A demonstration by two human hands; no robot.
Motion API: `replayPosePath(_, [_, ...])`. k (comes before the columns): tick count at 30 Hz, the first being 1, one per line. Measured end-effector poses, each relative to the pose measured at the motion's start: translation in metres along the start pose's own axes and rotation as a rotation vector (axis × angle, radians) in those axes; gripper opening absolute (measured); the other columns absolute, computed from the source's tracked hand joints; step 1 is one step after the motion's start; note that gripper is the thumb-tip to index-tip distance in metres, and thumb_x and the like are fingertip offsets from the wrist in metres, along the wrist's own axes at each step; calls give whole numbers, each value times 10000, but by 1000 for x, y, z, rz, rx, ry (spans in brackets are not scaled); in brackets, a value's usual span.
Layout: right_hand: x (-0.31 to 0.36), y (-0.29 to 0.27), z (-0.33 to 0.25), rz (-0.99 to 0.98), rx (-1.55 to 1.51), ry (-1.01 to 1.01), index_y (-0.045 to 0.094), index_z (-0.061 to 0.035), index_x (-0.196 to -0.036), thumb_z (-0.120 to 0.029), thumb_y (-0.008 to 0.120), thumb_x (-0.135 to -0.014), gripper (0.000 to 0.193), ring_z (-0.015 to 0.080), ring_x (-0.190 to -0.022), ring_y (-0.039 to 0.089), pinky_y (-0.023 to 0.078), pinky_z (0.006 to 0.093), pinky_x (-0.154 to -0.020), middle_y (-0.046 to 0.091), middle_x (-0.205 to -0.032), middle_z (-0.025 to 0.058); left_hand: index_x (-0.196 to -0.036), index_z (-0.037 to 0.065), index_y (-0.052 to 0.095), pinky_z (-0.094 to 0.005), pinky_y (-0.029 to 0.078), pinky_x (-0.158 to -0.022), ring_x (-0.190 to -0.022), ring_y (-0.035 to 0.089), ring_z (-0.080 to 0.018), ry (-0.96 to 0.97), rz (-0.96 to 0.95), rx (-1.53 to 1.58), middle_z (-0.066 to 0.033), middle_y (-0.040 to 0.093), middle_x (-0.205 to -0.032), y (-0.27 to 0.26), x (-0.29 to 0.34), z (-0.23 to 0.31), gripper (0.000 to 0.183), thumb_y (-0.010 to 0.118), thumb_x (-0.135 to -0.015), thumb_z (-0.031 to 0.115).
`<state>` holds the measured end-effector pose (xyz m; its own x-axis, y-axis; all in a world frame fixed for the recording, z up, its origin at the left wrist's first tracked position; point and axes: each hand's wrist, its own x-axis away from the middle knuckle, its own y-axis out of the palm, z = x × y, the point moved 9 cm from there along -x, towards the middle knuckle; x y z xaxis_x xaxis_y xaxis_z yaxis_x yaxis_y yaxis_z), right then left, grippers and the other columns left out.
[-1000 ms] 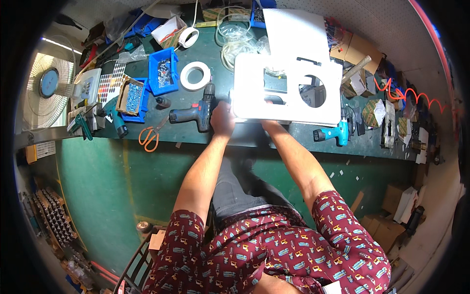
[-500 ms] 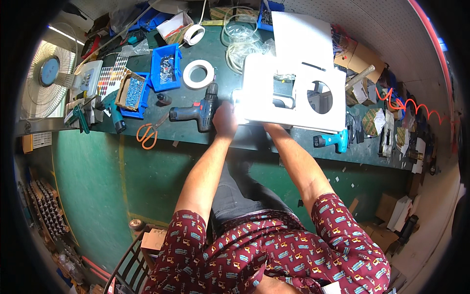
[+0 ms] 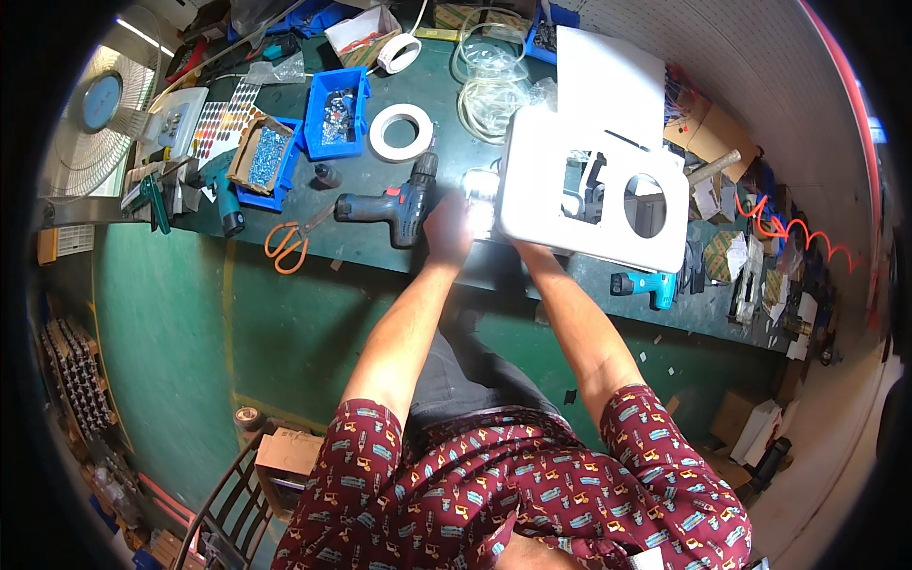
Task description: The person assembles a white plastic housing by inserting a black rectangular component, applying adhesive with a glue gun, and securing the parts. They handle the housing, a black component, and a glue gun, then place the assembled unit into a box.
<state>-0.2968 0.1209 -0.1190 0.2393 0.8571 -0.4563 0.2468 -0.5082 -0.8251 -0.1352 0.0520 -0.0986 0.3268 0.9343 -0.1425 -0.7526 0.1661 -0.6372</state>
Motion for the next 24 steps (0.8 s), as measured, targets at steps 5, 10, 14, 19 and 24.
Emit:
replayPosePath(5, [6, 2, 6, 39, 156, -117, 658, -61, -1094, -236, 645, -916, 250, 224, -852, 656, 543, 370, -764, 671, -968, 89, -905, 92, 545, -520, 474, -692, -852, 613, -418, 2, 28, -16, -160, 632, -879, -2, 0, 2, 135, 581, -921, 221])
replayPosePath(10, [10, 7, 1, -9, 427, -246, 654, -49, -1099, -228, 642, -902, 267, 256, -854, 665, 550, 391, -770, 671, -983, 105, -883, 92, 559, -522, 478, -677, -823, 623, -409, -6, 27, -53, -152, 632, -851, 0, -1, 1, 156, 629, -911, 229])
replayPosePath(14, [2, -1, -6, -97, 503, -276, 647, -25, -1097, -225, 628, -891, 287, 291, -860, 662, 551, 414, -780, 661, -993, 142, -877, 89, 562, -521, 478, -676, -819, 622, -405, -4, 19, -61, -150, 630, -846, 3, -1, -1, 173, 642, -910, 239])
replayPosePath(19, [-2, -5, -29, -79, 553, -380, 644, -9, -1083, -222, 611, -893, 287, 307, -861, 650, 543, 426, -781, 649, -984, 167, -877, 85, 559, -517, 474, -684, -832, 611, -399, 10, 21, -27, -152, 621, -852, 3, 0, -2, 182, 639, -913, 245])
replayPosePath(24, [-30, -26, -44, -109, -110, -44, 645, -38, -1112, -330, 660, -901, 361, 295, -893, 611, 500, 428, -811, 643, -1001, 143, -858, 83, 553, -507, 477, -684, -830, 614, -396, -22, -16, -29, -154, 623, -855, 0, -3, 7, 189, 646, -905, 240])
